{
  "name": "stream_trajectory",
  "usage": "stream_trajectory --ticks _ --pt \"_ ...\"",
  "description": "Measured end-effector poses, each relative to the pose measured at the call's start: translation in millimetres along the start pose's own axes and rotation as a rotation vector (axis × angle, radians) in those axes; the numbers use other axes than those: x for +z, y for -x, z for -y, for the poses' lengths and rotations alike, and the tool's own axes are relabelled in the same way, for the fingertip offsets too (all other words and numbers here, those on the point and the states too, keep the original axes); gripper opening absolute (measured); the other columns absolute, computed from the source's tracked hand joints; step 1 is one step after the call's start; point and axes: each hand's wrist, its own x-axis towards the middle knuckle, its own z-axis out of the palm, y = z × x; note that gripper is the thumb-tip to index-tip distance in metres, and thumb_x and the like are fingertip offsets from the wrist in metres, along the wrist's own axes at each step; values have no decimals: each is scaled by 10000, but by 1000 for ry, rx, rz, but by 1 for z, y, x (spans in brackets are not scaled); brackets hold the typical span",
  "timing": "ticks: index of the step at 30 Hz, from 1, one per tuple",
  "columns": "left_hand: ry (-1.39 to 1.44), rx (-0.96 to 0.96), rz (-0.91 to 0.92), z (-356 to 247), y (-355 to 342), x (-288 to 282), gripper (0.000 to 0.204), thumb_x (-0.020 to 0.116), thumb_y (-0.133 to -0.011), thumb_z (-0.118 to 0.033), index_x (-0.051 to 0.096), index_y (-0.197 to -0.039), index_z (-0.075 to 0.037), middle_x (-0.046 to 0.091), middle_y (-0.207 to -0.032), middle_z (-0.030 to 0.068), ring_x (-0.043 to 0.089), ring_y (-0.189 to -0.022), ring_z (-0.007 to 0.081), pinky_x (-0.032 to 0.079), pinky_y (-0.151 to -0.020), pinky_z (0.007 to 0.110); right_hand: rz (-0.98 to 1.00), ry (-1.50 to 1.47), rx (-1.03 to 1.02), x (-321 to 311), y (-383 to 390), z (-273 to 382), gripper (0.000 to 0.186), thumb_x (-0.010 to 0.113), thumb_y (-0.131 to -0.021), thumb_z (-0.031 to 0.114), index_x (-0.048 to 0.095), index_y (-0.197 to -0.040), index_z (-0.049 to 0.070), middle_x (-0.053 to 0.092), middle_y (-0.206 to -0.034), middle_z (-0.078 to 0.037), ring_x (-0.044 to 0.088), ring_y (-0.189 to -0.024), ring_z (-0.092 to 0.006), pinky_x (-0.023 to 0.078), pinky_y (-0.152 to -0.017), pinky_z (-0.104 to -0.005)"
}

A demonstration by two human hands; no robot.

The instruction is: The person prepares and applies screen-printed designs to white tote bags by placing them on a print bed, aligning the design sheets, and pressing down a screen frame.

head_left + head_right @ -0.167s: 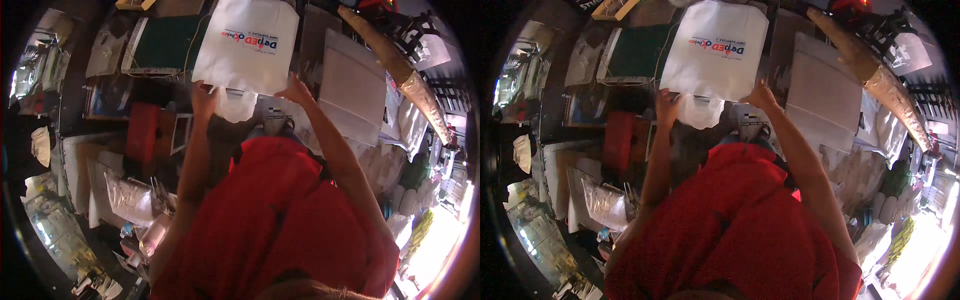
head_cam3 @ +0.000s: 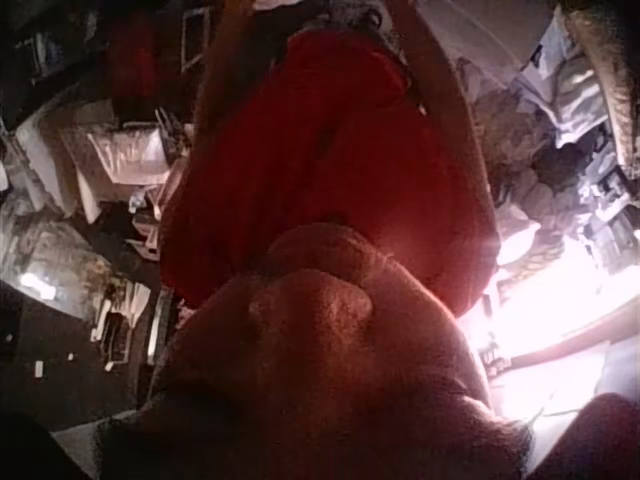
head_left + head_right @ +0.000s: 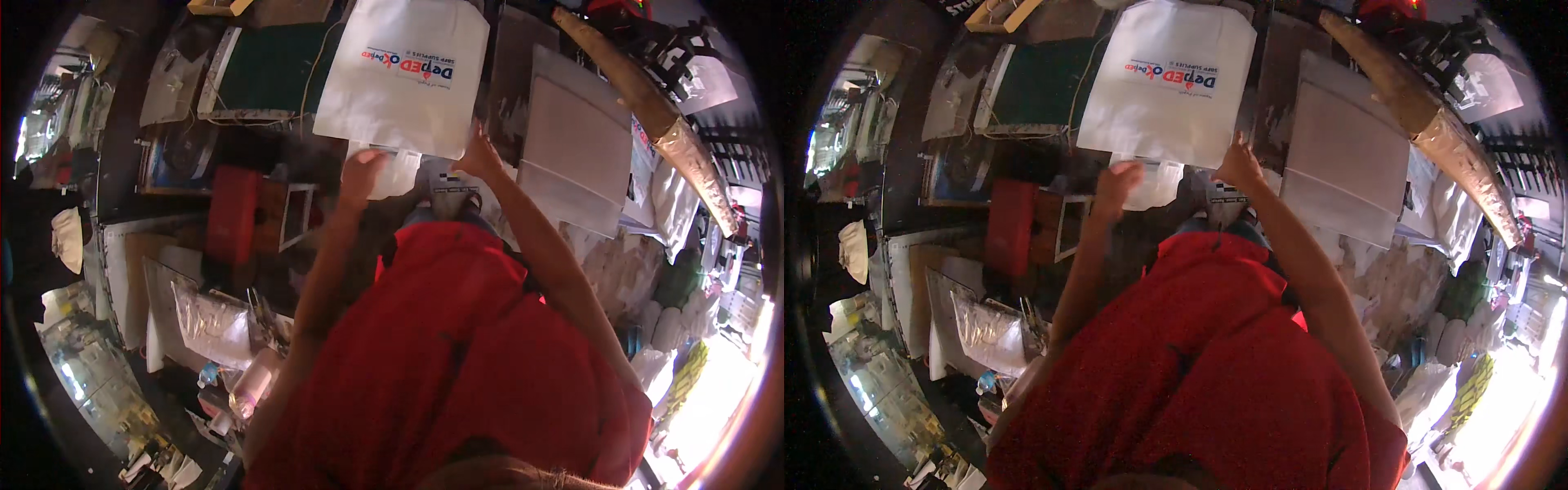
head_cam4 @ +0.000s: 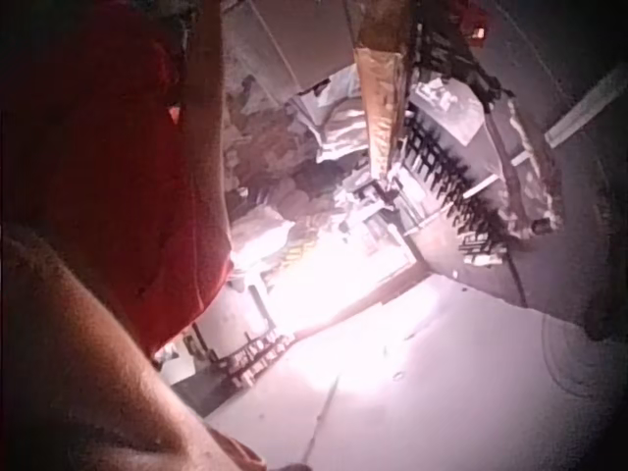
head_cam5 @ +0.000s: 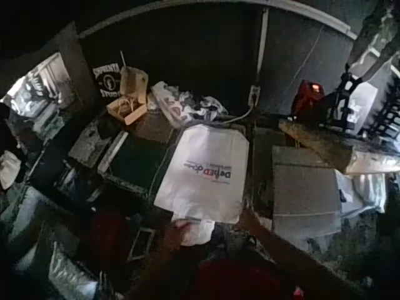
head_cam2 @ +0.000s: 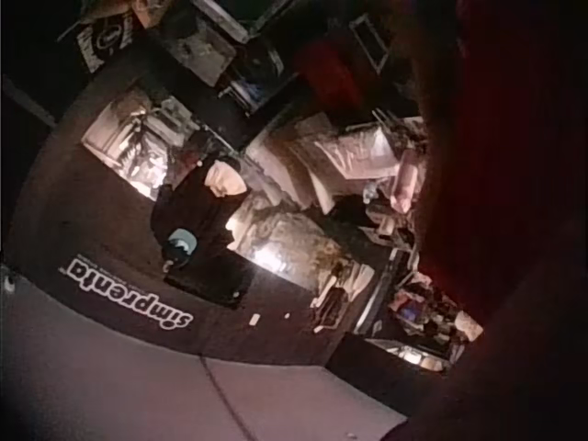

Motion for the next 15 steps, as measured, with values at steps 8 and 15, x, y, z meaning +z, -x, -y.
stream_trajectory --ticks 8,15 --pt "954 -704 54 -10 -86 62 219 586 -861 -134 611 -1054 -34 639 -1038 86 623 -955 244 520 -799 360 171 24 94 13 -30 3 1061 838 -620 386 318 -1423 -72 168 -1484 -366 411 -1277 -482 421 -1039 -460" --pt "1151 -710 81 -11 -96 55 277 616 -811 -201 580 -1046 -58 602 -1000 106 593 -923 278 518 -766 443 158 -77 -45 -34 -2 6 989 831 -639 416 370 -1338 -109 563 -1221 -278 578 -1118 -391 479 -947 -424"
